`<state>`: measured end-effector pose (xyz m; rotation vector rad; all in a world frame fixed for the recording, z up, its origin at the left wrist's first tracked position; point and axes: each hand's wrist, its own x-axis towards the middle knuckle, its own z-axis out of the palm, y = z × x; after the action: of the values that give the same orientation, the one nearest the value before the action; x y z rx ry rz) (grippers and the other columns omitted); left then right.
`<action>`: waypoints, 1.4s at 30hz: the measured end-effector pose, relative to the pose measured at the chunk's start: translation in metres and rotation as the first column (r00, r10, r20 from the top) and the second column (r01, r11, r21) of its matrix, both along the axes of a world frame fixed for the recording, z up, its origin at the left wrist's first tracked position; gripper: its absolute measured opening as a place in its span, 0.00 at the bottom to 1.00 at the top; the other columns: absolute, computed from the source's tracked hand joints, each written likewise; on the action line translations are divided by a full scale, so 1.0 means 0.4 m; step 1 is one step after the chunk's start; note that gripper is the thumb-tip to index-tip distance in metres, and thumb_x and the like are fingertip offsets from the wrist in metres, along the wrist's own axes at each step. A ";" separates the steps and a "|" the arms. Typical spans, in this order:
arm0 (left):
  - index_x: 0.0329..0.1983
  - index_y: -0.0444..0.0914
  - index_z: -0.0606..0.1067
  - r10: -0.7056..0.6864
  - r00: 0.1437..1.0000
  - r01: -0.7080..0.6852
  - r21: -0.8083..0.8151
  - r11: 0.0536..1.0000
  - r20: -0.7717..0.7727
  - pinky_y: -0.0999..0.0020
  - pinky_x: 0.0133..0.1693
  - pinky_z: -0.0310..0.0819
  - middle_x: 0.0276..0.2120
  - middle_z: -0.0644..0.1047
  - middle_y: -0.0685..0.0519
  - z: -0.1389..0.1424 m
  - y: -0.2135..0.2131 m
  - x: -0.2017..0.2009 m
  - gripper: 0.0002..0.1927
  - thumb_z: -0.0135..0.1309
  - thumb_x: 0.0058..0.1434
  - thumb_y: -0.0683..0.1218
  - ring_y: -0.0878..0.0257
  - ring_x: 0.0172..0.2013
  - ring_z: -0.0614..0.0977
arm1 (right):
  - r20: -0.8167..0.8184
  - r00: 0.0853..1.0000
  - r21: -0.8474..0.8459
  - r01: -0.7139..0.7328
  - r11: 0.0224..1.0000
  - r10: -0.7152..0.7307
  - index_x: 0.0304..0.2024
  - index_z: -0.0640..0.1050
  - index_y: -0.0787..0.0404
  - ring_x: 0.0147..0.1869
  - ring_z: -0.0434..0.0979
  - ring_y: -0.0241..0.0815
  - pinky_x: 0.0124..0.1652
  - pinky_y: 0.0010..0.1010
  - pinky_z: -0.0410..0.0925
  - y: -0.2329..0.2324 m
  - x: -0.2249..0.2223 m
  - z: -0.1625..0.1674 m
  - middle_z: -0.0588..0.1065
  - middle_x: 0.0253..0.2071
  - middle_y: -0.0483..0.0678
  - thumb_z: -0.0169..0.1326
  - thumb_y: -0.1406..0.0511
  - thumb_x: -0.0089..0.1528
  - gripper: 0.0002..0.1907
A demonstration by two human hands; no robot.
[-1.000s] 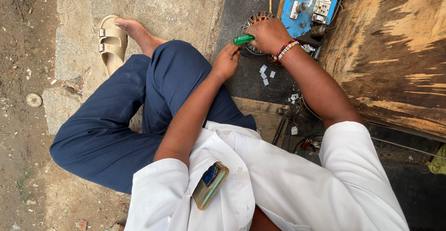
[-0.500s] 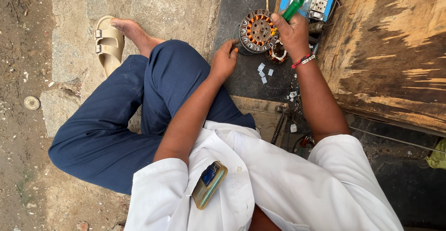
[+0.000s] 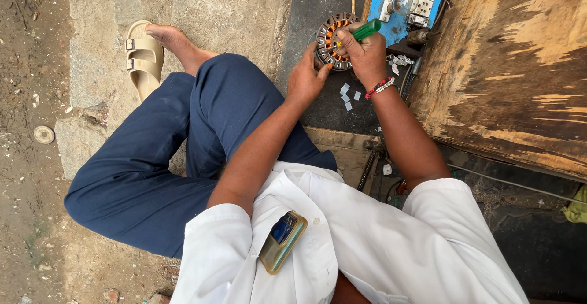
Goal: The person sits on the ground preparing an electric motor armature, pressing small white slot insulators into the slots around the copper windings by hand. They place the armature on the floor, work around it, and use a screwdriver to help seat the insulators.
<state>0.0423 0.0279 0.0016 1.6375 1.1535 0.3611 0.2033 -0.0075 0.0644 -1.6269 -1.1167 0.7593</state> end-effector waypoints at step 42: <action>0.74 0.44 0.57 0.033 0.998 -0.031 0.031 0.999 -0.060 0.56 0.36 0.77 0.32 0.81 0.50 -0.006 0.002 0.018 0.42 0.64 0.60 0.50 0.55 0.34 0.85 | 0.221 0.938 0.006 -0.277 0.961 0.268 0.36 0.78 0.64 0.34 0.79 0.36 0.33 0.30 0.70 0.050 0.028 0.040 0.76 0.30 0.47 0.60 0.61 0.72 0.15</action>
<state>0.0497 0.0286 -0.0008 1.6673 1.2264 0.3529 0.2147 0.0126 0.0806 -1.5694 -1.5290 0.7430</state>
